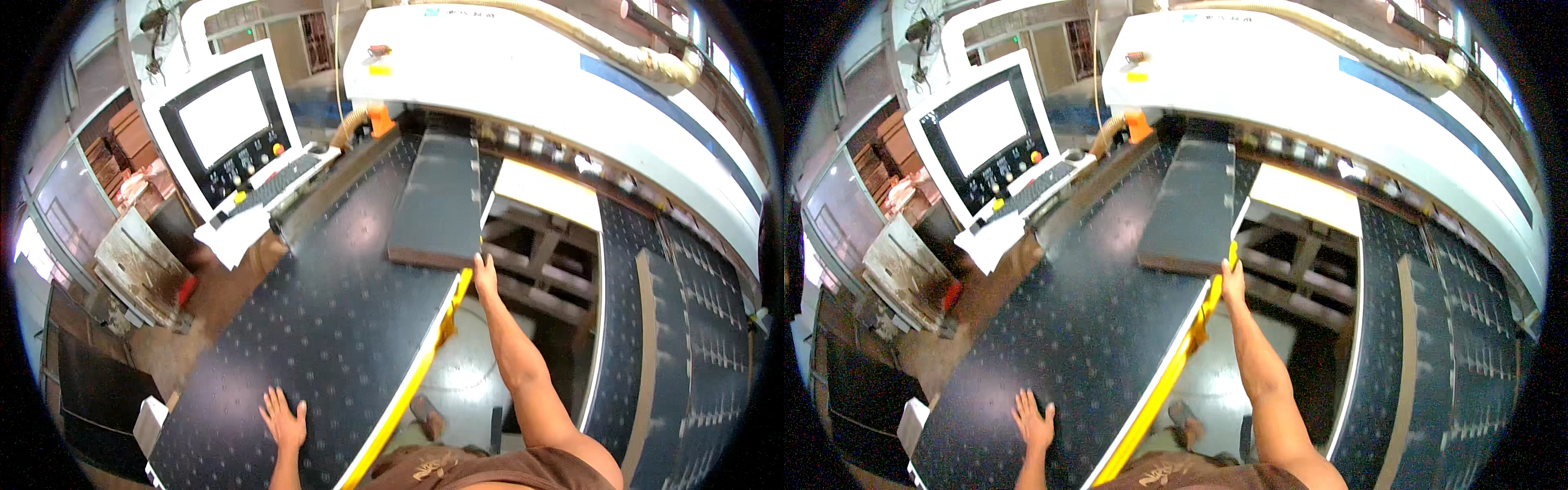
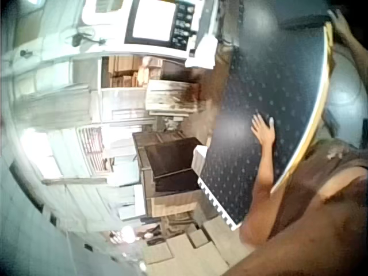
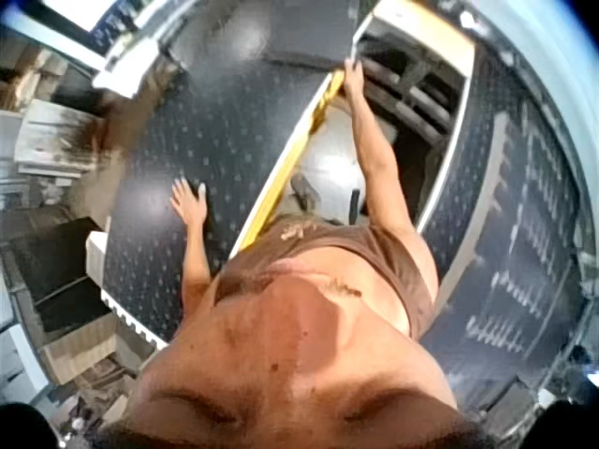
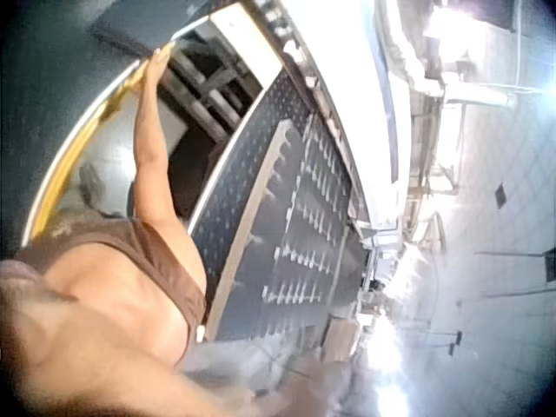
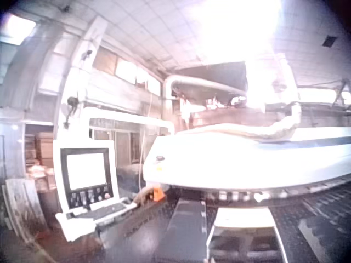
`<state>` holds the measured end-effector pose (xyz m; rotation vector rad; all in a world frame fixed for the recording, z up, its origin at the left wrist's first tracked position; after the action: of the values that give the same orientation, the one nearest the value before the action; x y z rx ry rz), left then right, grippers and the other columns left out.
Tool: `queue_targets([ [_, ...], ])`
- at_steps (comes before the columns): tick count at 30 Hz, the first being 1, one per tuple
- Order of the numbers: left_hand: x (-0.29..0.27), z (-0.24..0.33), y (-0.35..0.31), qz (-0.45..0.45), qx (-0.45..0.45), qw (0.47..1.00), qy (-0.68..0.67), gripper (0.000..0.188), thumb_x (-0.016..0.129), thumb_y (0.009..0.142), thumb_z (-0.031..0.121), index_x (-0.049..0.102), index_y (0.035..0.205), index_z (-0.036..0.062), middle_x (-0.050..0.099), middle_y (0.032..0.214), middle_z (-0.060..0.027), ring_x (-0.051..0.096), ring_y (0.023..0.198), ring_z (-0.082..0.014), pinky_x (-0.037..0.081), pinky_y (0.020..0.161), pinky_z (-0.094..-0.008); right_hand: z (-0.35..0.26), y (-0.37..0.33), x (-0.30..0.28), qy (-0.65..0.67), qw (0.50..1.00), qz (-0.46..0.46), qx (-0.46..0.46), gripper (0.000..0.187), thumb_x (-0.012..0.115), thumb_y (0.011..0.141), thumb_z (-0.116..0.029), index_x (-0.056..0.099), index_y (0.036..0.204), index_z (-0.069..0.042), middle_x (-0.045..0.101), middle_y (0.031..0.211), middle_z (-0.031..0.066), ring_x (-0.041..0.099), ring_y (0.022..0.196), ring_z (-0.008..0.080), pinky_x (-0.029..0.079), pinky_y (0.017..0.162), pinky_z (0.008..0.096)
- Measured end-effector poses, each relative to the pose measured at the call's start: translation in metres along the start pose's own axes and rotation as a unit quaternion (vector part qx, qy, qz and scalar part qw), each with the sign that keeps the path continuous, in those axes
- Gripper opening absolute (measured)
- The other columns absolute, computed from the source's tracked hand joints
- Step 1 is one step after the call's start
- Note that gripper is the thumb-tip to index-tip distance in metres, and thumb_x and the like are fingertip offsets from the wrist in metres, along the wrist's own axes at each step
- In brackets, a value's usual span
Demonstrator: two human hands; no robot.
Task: The person picks up dark wood panels from a conveyor belt, aligns them, and feeds them into an industrial wood-processing machine, while also using an air nozzle to clear debris.
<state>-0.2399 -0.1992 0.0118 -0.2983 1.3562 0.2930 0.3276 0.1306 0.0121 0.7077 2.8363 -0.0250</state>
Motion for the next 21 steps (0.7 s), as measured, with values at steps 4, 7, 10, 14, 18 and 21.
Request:
queue_targets([
  [4,-0.009,0.017,0.011,-0.011,0.006,1.0,0.012,0.081,0.052,0.096,0.051,0.029,0.153,-0.001,0.025,0.161,-0.0211,0.019,0.15,-0.0375,0.01,0.121,-0.054,0.038,0.049,0.019,0.063,0.997,0.038,-0.036,0.059,0.054,0.101,-0.032,0.04,0.146,0.004,0.056,0.137,0.024,0.054,0.127,0.0364,0.04,0.108,0.0397],
  [7,-0.027,0.03,0.011,0.098,0.037,0.986,0.133,0.07,0.063,0.095,0.032,0.036,0.152,0.0021,0.045,0.151,-0.0137,0.042,0.139,-0.0299,0.032,0.116,-0.0446,0.031,0.032,0.053,0.018,1.0,0.025,-0.004,0.063,0.053,0.101,-0.029,0.033,0.151,0.005,0.052,0.142,0.0262,0.051,0.131,0.0353,0.037,0.111,0.0382],
  [10,0.025,0.022,0.061,0.053,-0.046,0.996,-0.053,0.084,0.058,0.095,0.045,0.027,0.15,-0.0103,0.025,0.157,-0.0318,0.018,0.148,-0.0465,0.007,0.118,-0.0614,0.016,-0.001,0.083,0.013,0.998,-0.054,0.008,0.065,0.053,0.102,-0.029,0.03,0.151,0.008,0.046,0.147,0.0268,0.044,0.139,0.0342,0.033,0.114,0.0372],
  [14,0.018,0.181,0.181,0.096,-0.029,0.937,-0.334,0.077,0.062,0.096,0.026,0.022,0.152,-0.009,0.022,0.159,-0.0291,0.017,0.15,-0.0422,0.014,0.123,-0.0475,-0.005,0.029,0.105,0.075,0.988,-0.137,-0.006,0.071,0.055,0.101,-0.036,0.03,0.15,0.009,0.043,0.15,0.0281,0.04,0.141,0.0337,0.031,0.116,0.0367],
  [18,0.061,0.318,0.304,0.047,-0.061,0.825,-0.56,0.081,0.056,0.101,0.032,0.012,0.155,-0.0091,0.014,0.163,-0.0256,0.012,0.153,-0.0328,0.01,0.123,-0.0377,-0.016,0.195,0.12,0.042,0.993,-0.1,-0.037,0.076,0.055,0.1,-0.043,0.03,0.15,0.009,0.035,0.155,0.0283,0.034,0.145,0.0347,0.026,0.119,0.0388],
  [21,0.055,0.384,0.335,0.1,-0.138,0.795,-0.582,0.084,0.06,0.098,0.021,0.007,0.155,-0.009,0.01,0.164,-0.0261,0.011,0.153,-0.0331,0.01,0.123,-0.0372,-0.007,0.362,0.139,0.016,0.996,-0.083,-0.021,0.083,0.054,0.099,-0.047,0.027,0.149,0.014,0.031,0.155,0.0315,0.028,0.147,0.0391,0.021,0.121,0.0374],
])
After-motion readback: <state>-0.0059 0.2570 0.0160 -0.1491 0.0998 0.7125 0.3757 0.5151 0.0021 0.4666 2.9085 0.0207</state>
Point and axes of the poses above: each hand's wrist, its own y-axis towards the middle knuckle, its own x-axis out of the palm, z = x × y, the point moved 6 cm from there along y, towards the middle knuckle
